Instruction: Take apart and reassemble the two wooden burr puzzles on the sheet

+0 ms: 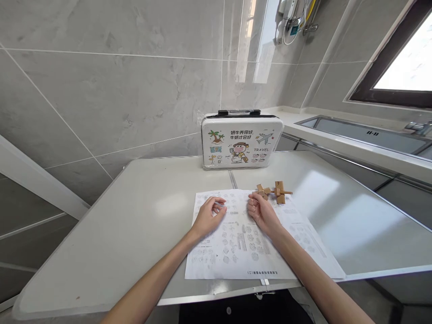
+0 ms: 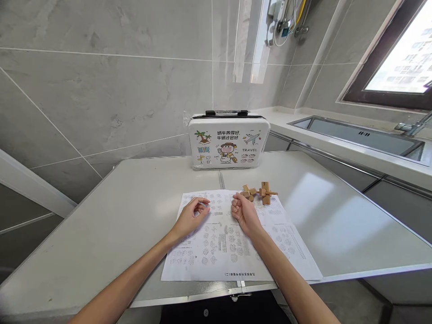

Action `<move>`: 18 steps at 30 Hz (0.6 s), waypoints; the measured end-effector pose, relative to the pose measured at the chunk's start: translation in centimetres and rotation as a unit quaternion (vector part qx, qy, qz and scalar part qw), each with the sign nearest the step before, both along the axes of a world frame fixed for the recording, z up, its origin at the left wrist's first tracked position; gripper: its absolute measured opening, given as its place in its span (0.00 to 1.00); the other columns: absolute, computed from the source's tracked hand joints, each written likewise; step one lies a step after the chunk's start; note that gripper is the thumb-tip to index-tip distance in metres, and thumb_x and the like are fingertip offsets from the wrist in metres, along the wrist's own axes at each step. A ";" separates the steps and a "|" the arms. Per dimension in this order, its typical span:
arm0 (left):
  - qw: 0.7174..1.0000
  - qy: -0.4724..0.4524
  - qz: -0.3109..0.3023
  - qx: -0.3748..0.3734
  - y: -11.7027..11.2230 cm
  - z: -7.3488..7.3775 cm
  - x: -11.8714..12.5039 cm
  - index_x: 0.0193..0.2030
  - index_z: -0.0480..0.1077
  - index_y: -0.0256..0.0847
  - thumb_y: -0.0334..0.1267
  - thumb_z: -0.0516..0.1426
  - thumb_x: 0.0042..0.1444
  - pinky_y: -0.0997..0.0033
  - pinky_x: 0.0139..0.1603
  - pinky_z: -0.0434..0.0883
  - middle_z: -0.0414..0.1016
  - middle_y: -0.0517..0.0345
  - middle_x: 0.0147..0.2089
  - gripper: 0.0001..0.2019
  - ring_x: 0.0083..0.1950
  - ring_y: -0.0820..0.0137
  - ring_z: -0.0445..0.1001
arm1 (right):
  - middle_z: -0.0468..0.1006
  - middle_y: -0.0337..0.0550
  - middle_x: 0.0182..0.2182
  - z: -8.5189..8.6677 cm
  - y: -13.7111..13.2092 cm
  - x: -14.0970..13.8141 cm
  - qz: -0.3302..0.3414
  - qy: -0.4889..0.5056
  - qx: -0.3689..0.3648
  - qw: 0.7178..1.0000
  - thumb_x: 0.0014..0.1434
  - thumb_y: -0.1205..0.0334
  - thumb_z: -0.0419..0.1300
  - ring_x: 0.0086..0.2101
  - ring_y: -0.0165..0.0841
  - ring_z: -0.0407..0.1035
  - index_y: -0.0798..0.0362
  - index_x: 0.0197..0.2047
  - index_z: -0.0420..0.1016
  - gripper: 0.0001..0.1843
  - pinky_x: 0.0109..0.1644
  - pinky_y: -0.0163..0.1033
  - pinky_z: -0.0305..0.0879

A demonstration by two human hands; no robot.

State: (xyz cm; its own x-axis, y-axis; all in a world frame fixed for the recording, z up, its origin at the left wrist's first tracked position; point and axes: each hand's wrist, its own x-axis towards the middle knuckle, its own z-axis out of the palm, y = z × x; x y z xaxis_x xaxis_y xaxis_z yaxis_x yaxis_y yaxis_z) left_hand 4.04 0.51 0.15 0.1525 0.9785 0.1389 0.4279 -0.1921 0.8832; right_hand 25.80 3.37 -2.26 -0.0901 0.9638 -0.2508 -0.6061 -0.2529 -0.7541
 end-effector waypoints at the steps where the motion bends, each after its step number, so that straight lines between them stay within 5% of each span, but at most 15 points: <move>1: 1.000 0.002 -0.001 0.002 0.0 0.0 0.0 0.49 0.74 0.44 0.42 0.59 0.63 0.66 0.48 0.72 0.78 0.53 0.51 0.10 0.45 0.67 0.76 | 0.66 0.31 0.24 0.1 -0.3 -0.4 0.003 -0.065 0.025 0.998 0.59 0.51 0.70 0.19 0.24 0.59 0.51 0.36 0.69 0.16 0.15 0.28 0.53; 3: 1.000 0.008 -0.003 0.006 0.0 0.1 0.1 0.48 0.75 0.44 0.42 0.59 0.63 0.65 0.48 0.72 0.78 0.53 0.51 0.10 0.45 0.67 0.76 | 0.68 0.32 0.24 0.3 -1.0 -1.1 0.013 -0.191 0.086 0.978 0.62 0.45 0.66 0.18 0.26 0.60 0.50 0.37 0.70 0.18 0.17 0.32 0.54; 8: 1.000 0.018 -0.011 0.018 0.0 0.0 0.1 0.47 0.76 0.44 0.42 0.58 0.64 0.66 0.46 0.72 0.80 0.54 0.47 0.09 0.44 0.67 0.77 | 0.68 0.33 0.20 0.3 -2.1 -2.0 0.022 -0.426 0.246 0.870 0.69 0.44 0.57 0.20 0.29 0.62 0.50 0.35 0.70 0.19 0.26 0.36 0.58; 12: 0.999 0.023 -0.024 0.028 0.0 -0.2 0.2 0.45 0.77 0.44 0.42 0.57 0.64 0.67 0.44 0.72 0.80 0.55 0.45 0.09 0.43 0.67 0.76 | 0.68 0.34 0.22 0.2 -2.3 -2.1 0.027 -0.510 0.317 0.800 0.71 0.49 0.55 0.23 0.31 0.61 0.50 0.36 0.71 0.16 0.29 0.37 0.57; 18: 0.997 0.041 -0.041 0.050 0.0 -0.4 0.2 0.44 0.77 0.44 0.42 0.56 0.65 0.66 0.43 0.71 0.80 0.56 0.43 0.09 0.41 0.67 0.75 | 0.67 0.34 0.21 0.0 -2.4 -2.0 0.052 -0.552 0.358 0.752 0.72 0.52 0.53 0.23 0.32 0.61 0.48 0.37 0.70 0.13 0.30 0.37 0.57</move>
